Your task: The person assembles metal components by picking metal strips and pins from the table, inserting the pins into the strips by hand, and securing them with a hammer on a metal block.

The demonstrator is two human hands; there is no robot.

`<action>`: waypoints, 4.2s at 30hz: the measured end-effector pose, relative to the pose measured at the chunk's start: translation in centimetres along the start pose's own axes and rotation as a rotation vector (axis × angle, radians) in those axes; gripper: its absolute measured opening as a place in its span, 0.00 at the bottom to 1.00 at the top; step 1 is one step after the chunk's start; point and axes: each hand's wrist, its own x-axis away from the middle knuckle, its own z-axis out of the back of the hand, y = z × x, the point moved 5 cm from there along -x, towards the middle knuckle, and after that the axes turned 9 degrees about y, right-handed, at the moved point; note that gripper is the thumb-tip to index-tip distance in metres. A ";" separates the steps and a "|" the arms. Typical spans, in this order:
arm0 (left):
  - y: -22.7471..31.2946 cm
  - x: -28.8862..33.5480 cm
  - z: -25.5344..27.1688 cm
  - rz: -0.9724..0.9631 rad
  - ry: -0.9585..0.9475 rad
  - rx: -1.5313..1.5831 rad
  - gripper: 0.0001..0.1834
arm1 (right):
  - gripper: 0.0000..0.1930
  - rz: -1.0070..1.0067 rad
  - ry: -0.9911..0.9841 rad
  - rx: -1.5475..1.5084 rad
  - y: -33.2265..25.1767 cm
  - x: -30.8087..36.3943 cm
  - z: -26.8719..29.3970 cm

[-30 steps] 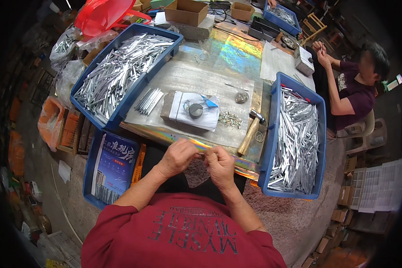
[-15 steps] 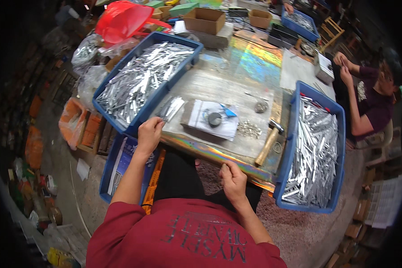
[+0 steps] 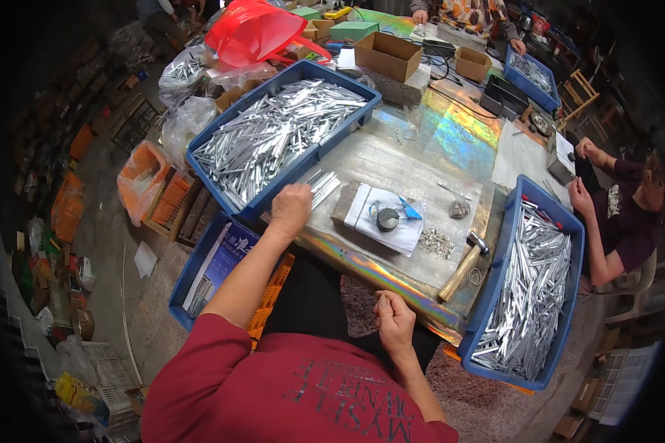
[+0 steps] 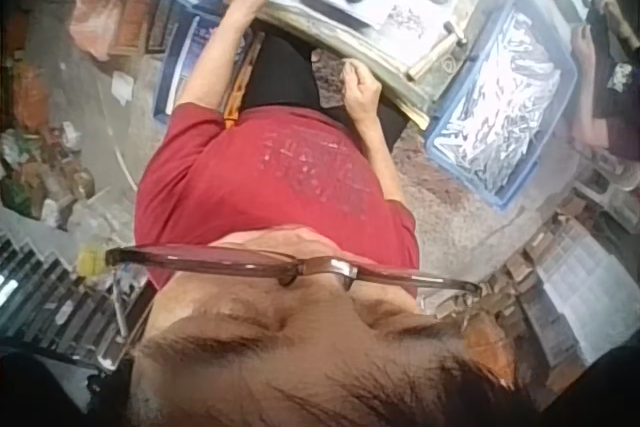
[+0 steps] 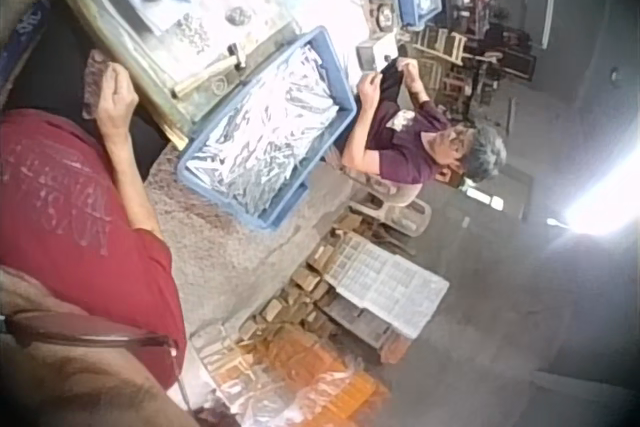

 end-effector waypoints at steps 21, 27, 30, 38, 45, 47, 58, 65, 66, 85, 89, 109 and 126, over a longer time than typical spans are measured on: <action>-10.8 -2.0 3.7 0.321 -0.298 -0.043 0.12 | 0.10 -0.017 -0.036 0.015 1.3 0.3 -0.4; -10.8 -2.3 3.2 0.453 -0.451 -0.041 0.11 | 0.10 -0.020 -0.050 0.029 1.5 0.3 -0.6; -10.7 -2.3 3.3 0.488 -0.371 -0.156 0.11 | 0.10 -0.036 -0.050 0.044 1.2 0.4 -0.7; -11.9 -2.3 2.2 0.521 -0.340 -0.108 0.13 | 0.09 -0.050 -0.042 0.019 0.6 0.6 -0.6; -12.4 -1.9 3.7 0.647 -0.364 0.157 0.09 | 0.09 0.000 -0.041 0.050 1.2 0.6 -0.4; -12.0 -2.1 5.5 0.532 -0.290 -0.005 0.08 | 0.09 -0.021 -0.036 0.027 1.2 0.7 -0.4; -1.1 2.5 8.8 0.679 -0.540 1.354 0.06 | 0.07 0.006 -0.023 0.082 0.4 -0.2 -1.3; 7.1 5.8 7.7 0.277 -0.673 1.199 0.05 | 0.09 -0.055 -0.041 -0.143 -2.3 -1.5 -1.8; 8.2 5.8 8.0 0.195 -0.721 1.123 0.04 | 0.09 -0.034 -0.042 -0.195 -2.6 -1.6 -1.8; 12.8 9.8 3.2 1.023 -0.532 1.709 0.07 | 0.04 0.388 0.170 0.201 -2.4 -1.9 1.0; 11.5 9.4 2.9 0.995 -0.499 1.669 0.09 | 0.05 0.486 0.345 0.420 -2.3 -6.0 3.4; 9.6 11.0 2.9 0.994 -0.516 1.590 0.10 | 0.03 0.475 0.300 1.111 0.5 -9.9 2.9; 9.8 11.4 2.5 0.960 -0.591 1.607 0.09 | 0.04 0.453 0.298 0.879 0.4 -10.2 4.0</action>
